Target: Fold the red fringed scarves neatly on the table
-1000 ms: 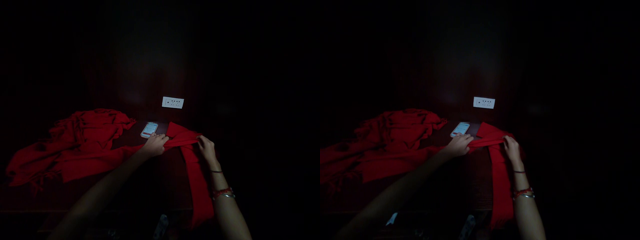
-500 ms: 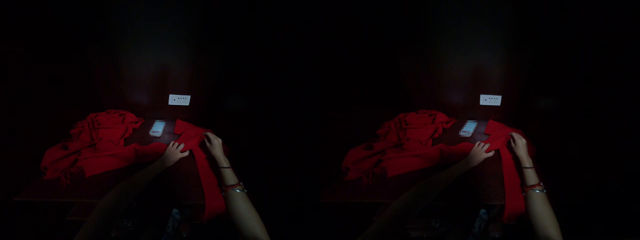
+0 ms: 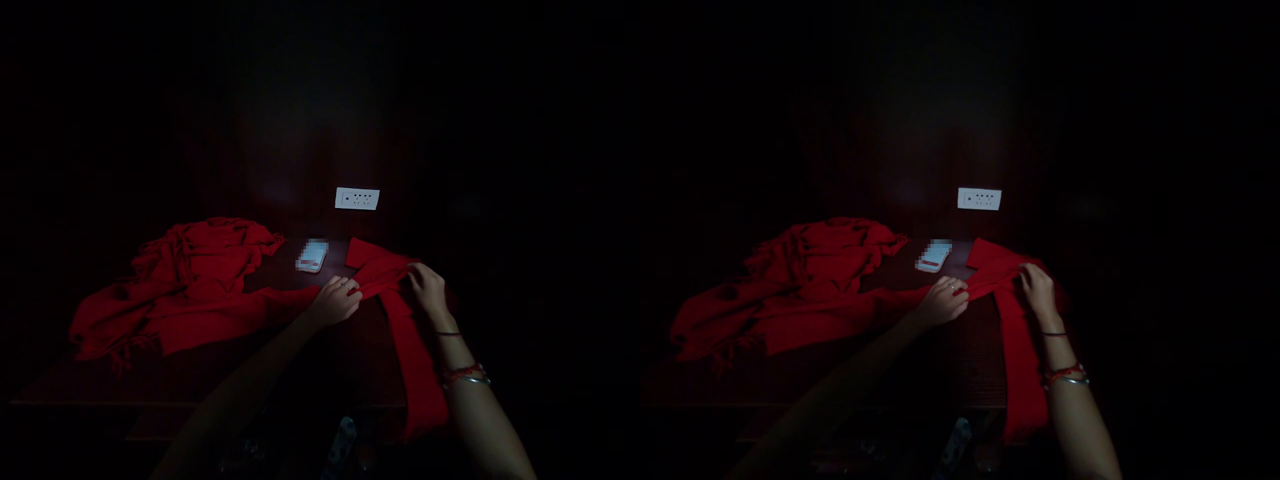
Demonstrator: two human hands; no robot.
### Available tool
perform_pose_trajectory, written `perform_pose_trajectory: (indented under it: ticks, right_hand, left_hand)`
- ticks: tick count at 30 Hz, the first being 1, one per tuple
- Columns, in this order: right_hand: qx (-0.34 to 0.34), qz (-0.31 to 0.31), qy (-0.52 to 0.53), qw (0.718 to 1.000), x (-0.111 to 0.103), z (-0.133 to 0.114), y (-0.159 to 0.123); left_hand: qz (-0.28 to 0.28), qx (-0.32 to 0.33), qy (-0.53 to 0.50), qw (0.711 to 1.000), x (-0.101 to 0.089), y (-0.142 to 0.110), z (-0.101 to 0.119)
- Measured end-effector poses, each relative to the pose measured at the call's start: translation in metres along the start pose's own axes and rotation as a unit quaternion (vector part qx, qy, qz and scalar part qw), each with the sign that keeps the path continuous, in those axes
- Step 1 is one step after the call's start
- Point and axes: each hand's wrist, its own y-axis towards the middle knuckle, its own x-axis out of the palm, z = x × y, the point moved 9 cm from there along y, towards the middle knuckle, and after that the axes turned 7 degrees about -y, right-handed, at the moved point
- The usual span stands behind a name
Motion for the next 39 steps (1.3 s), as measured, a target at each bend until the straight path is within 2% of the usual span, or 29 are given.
perform_pose_trajectory:
  ticks: [2,5,11,13,15,19,21,23,26,32,36,39]
  right_hand:
    - [0.006,0.003,0.004,1.0,-0.001,0.001,0.0]
    - [0.014,-0.006,-0.001,1.0,0.001,0.002,0.0]
    - [0.029,-0.083,-0.06,0.994,0.014,0.011,-0.001]
    - [0.013,-0.114,-0.086,0.99,0.017,0.005,0.001]
    - [-0.042,-0.146,-0.089,0.984,0.02,-0.013,0.002]
    - [-0.174,-0.202,-0.048,0.963,0.028,-0.07,0.0]
    - [-0.211,-0.219,-0.039,0.952,0.031,-0.093,-0.001]
    - [-0.226,-0.224,-0.038,0.947,0.034,-0.105,0.0]
    - [-0.221,-0.21,-0.025,0.952,0.03,-0.107,0.005]
    - [-0.161,-0.172,-0.042,0.971,0.014,-0.091,0.014]
    - [-0.13,-0.156,-0.055,0.978,0.011,-0.085,0.019]
    - [-0.117,-0.157,-0.047,0.979,0.013,-0.082,0.024]
  left_hand:
    - [0.004,0.011,-0.012,1.0,-0.01,0.0,0.006]
    - [-0.002,-0.009,-0.014,1.0,-0.015,0.001,0.006]
    - [-0.052,-0.117,-0.022,0.991,-0.001,-0.004,-0.019]
    - [-0.065,-0.142,-0.035,0.987,0.005,-0.006,-0.027]
    - [-0.074,-0.156,-0.044,0.984,0.01,-0.008,-0.033]
    - [-0.085,-0.151,-0.056,0.983,0.017,-0.008,-0.034]
    - [-0.079,-0.139,-0.057,0.986,0.016,-0.008,-0.031]
    - [-0.071,-0.126,-0.051,0.988,0.012,-0.007,-0.028]
    - [-0.069,-0.121,-0.034,0.99,0.009,-0.006,-0.026]
    - [-0.073,-0.145,0.017,0.987,0.009,-0.008,-0.027]
    - [-0.037,-0.186,0.049,0.981,-0.002,-0.015,-0.037]
    - [-0.033,-0.184,0.07,0.98,-0.011,-0.023,-0.045]
